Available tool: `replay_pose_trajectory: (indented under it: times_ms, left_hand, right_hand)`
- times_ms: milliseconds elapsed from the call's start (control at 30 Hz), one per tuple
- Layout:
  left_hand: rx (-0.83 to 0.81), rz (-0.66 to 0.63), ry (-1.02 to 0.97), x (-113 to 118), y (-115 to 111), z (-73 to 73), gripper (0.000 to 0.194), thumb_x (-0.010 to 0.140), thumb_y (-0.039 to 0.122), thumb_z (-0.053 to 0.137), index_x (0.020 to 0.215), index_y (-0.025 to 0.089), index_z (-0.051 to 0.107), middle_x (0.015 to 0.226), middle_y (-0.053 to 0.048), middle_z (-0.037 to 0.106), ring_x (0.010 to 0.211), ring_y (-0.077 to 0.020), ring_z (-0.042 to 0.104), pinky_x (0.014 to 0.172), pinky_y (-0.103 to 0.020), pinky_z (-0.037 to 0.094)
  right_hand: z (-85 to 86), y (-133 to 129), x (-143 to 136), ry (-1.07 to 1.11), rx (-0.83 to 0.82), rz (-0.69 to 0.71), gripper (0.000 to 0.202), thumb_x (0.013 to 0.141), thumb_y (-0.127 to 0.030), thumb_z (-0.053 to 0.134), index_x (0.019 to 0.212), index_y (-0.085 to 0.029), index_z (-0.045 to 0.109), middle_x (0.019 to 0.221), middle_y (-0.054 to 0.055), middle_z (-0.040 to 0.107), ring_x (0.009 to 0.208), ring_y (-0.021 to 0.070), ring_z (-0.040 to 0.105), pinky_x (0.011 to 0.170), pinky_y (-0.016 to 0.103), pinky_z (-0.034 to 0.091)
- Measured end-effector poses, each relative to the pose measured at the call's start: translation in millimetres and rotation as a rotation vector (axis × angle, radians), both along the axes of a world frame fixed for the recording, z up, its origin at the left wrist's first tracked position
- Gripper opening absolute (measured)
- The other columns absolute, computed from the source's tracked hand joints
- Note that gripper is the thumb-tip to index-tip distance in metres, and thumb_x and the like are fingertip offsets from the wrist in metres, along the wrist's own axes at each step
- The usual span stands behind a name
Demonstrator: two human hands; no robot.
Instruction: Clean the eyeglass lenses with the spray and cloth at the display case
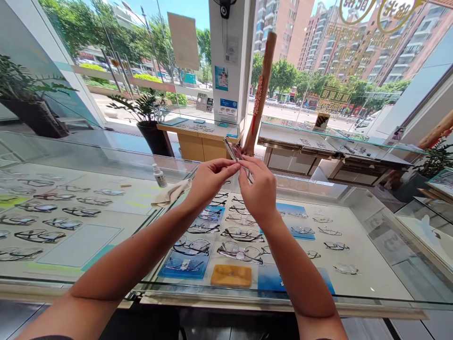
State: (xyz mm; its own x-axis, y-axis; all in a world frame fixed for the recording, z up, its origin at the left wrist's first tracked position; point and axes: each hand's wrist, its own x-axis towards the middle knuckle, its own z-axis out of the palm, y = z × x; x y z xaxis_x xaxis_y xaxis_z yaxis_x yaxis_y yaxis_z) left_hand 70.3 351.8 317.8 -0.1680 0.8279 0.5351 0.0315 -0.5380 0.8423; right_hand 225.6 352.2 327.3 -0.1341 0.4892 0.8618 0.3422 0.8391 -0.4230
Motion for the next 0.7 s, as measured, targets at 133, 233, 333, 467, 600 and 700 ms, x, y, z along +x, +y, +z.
replay_pose_trajectory:
  times_ms: [133, 233, 333, 467, 600, 700]
  left_hand:
    - [0.012, 0.065, 0.097, -2.9, 10.9, 2.3, 0.033, 0.082, 0.051, 0.087, 0.088, 0.019, 0.085, 0.067, -0.002, 0.070, 0.059, -0.0127, 0.052, 0.055, -0.028, 0.039]
    - [0.064, 0.108, 0.451, -10.7, 24.2, 16.6, 0.025, 0.088, 0.044, 0.078, 0.086, 0.020, 0.084, 0.062, 0.000, 0.066, 0.058, -0.0134, 0.051, 0.058, -0.030, 0.038]
    - [0.121, 0.101, 0.940, -14.3, 44.1, 33.6, 0.019, 0.091, 0.037, 0.073, 0.089, 0.023, 0.085, 0.072, -0.003, 0.074, 0.065, -0.0164, 0.059, 0.066, -0.032, 0.044]
    - [0.065, 0.055, 1.470, -1.6, 73.9, 35.7, 0.020, 0.092, 0.031, 0.070, 0.101, 0.025, 0.087, 0.094, -0.007, 0.082, 0.086, -0.0244, 0.072, 0.080, -0.036, 0.051]
    - [-0.047, 0.000, 1.713, 17.5, 96.6, 8.3, 0.024, 0.093, 0.029, 0.069, 0.108, 0.024, 0.087, 0.104, -0.011, 0.082, 0.097, -0.0294, 0.075, 0.084, -0.037, 0.052]
    - [-0.102, -0.029, 1.767, 25.5, 109.0, -18.0, 0.025, 0.091, 0.026, 0.069, 0.107, 0.022, 0.087, 0.105, -0.014, 0.083, 0.098, -0.0307, 0.076, 0.084, -0.037, 0.053]
  right_hand:
    - [-5.0, 0.3, 6.9, -0.040, -0.063, 0.018, 0.022, 0.102, -0.028, 0.063, 0.116, -0.023, 0.079, 0.132, 0.014, 0.077, 0.126, 0.0277, 0.072, 0.110, 0.051, 0.057]
    - [-17.3, 7.2, 26.1, -0.010, -0.126, 0.027, 0.016, 0.101, -0.034, 0.062, 0.096, -0.024, 0.074, 0.109, 0.008, 0.078, 0.104, 0.0237, 0.072, 0.090, 0.040, 0.060]
    - [-38.5, 22.0, 52.8, 0.051, -0.212, -0.117, 0.046, 0.096, -0.043, 0.064, 0.062, -0.025, 0.040, 0.059, -0.005, 0.041, 0.058, 0.0141, 0.040, 0.059, 0.030, 0.040]
    - [-66.9, 44.3, 80.0, 0.101, -0.361, -0.193, 0.060, 0.096, -0.053, 0.058, 0.061, -0.026, 0.017, 0.058, -0.005, 0.016, 0.058, 0.0121, 0.019, 0.056, 0.033, 0.021]
    - [-83.1, 60.1, 90.8, 0.141, -0.405, -0.188, 0.062, 0.095, -0.060, 0.058, 0.062, -0.026, 0.018, 0.059, -0.004, 0.017, 0.059, 0.0125, 0.019, 0.057, 0.034, 0.022]
    - [-91.0, 68.6, 94.4, 0.132, -0.415, -0.194, 0.061, 0.095, -0.058, 0.058, 0.061, -0.026, 0.019, 0.059, -0.004, 0.018, 0.059, 0.0130, 0.020, 0.058, 0.034, 0.022]
